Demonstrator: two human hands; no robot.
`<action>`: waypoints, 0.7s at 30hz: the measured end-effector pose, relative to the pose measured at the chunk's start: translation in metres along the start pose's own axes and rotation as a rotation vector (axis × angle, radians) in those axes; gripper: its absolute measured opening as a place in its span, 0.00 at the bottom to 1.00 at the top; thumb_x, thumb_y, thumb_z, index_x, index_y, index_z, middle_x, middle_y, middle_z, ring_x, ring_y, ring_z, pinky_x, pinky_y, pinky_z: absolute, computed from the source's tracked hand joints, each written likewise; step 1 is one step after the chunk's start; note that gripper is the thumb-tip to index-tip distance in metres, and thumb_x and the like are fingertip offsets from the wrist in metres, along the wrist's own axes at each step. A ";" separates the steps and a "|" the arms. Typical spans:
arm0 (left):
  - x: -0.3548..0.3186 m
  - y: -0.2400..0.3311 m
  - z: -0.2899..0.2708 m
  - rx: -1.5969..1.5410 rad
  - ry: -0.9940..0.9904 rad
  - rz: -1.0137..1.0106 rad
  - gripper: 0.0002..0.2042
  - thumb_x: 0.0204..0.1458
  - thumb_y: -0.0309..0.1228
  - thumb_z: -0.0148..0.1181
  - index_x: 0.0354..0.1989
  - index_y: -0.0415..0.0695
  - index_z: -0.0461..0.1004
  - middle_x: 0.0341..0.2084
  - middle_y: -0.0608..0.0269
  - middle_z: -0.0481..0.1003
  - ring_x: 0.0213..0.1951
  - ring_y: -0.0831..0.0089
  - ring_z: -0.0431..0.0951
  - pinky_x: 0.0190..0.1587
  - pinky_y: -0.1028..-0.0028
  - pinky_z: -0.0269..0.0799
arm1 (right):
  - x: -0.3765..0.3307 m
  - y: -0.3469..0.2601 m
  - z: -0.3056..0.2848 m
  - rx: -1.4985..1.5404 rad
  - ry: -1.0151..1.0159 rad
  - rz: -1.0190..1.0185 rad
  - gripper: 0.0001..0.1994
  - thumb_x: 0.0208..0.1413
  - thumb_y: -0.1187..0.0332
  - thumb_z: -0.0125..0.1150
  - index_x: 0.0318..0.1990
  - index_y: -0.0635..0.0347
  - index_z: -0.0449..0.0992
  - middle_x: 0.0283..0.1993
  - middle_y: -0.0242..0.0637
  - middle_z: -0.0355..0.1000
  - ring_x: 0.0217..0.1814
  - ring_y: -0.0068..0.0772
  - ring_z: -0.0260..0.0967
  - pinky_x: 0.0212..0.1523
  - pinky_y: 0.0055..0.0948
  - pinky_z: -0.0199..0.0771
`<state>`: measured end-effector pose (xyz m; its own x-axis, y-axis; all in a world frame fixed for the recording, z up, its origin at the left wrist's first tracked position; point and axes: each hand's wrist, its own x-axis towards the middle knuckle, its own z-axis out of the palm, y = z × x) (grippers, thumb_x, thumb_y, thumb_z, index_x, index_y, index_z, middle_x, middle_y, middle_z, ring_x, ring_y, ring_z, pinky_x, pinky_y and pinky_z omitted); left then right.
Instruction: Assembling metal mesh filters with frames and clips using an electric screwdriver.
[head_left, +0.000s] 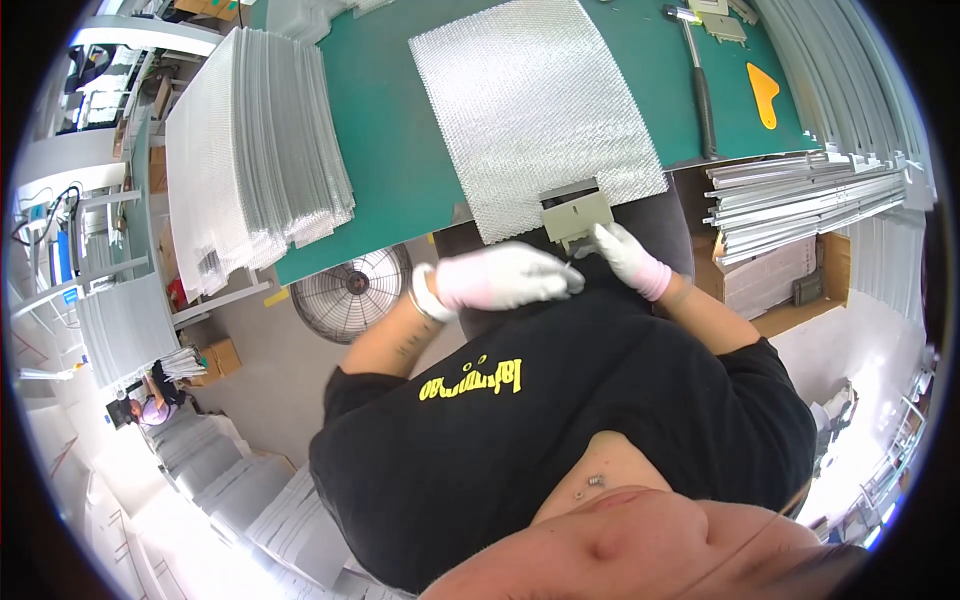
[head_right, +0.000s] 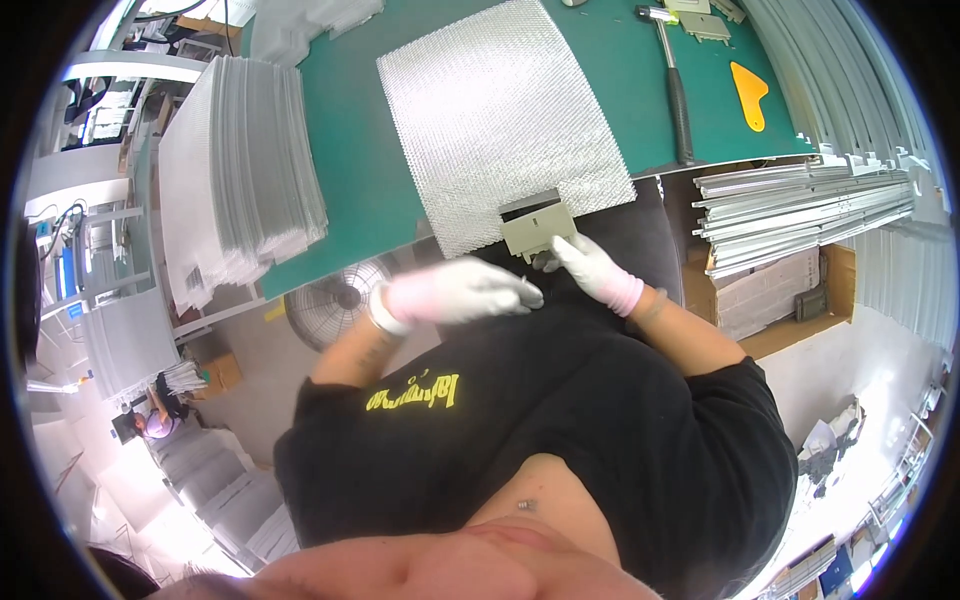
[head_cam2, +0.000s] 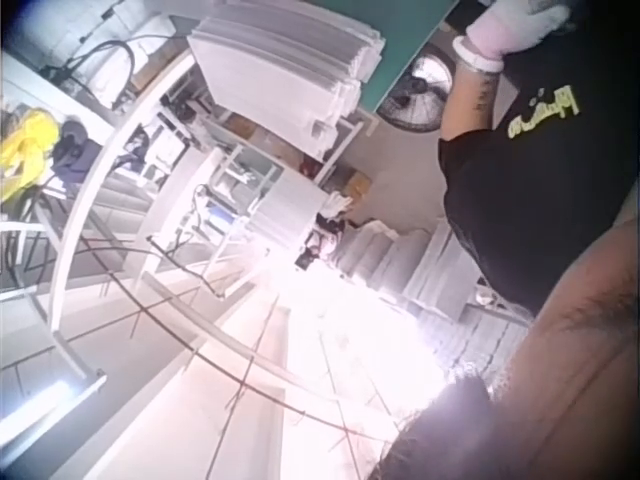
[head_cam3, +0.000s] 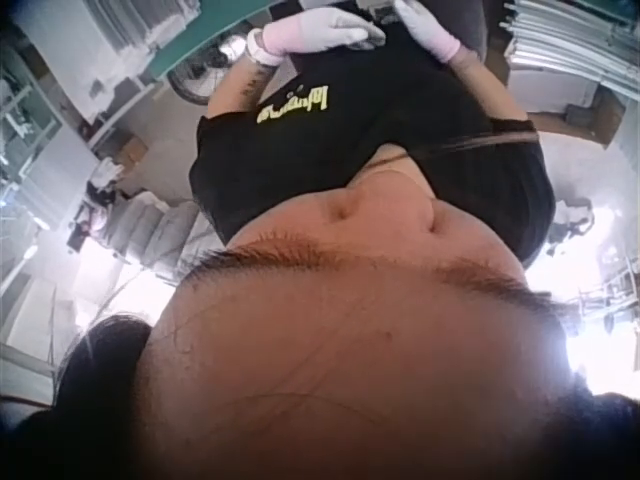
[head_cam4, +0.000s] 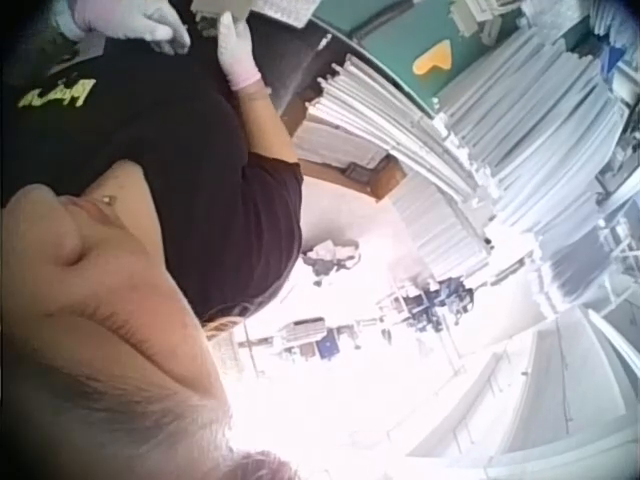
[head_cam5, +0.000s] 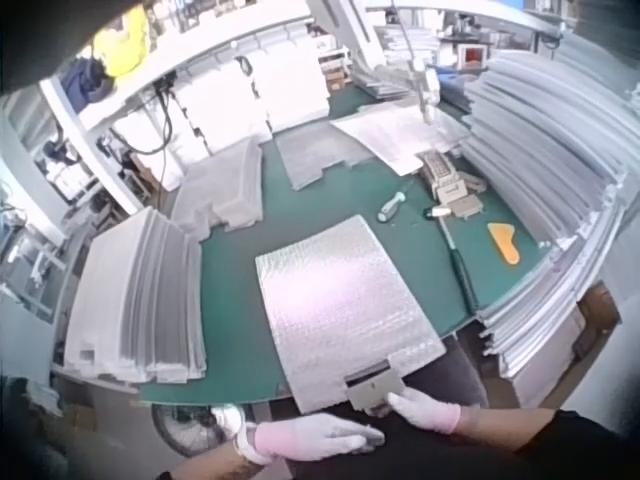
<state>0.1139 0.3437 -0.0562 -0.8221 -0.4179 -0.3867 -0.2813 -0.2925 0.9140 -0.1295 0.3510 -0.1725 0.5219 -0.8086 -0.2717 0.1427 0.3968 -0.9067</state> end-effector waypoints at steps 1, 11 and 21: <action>0.003 0.026 -0.015 -0.096 0.051 0.004 0.21 0.64 0.40 0.50 0.55 0.37 0.75 0.44 0.53 0.80 0.45 0.69 0.79 0.52 0.72 0.73 | 0.004 0.001 0.002 0.004 -0.069 0.051 0.23 0.69 0.50 0.48 0.55 0.63 0.73 0.44 0.33 0.75 0.41 0.21 0.69 0.45 0.25 0.71; 0.110 0.020 -0.031 1.411 0.646 0.142 0.36 0.54 0.59 0.54 0.70 0.58 0.61 0.71 0.49 0.55 0.71 0.38 0.49 0.70 0.36 0.36 | -0.012 0.007 -0.002 0.179 0.618 -0.205 0.17 0.71 0.59 0.48 0.52 0.64 0.73 0.45 0.37 0.75 0.43 0.23 0.73 0.43 0.26 0.76; 0.114 0.018 -0.002 1.369 0.761 0.117 0.26 0.58 0.42 0.54 0.67 0.58 0.66 0.67 0.50 0.60 0.68 0.38 0.54 0.69 0.39 0.43 | -0.010 -0.025 -0.016 0.202 0.573 -0.106 0.10 0.68 0.65 0.54 0.47 0.62 0.76 0.42 0.27 0.74 0.42 0.16 0.69 0.45 0.22 0.73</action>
<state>0.0167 0.2890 -0.0843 -0.5570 -0.8234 0.1087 -0.8010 0.5672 0.1917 -0.1515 0.3421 -0.1527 -0.0311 -0.9306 -0.3647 0.3547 0.3309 -0.8745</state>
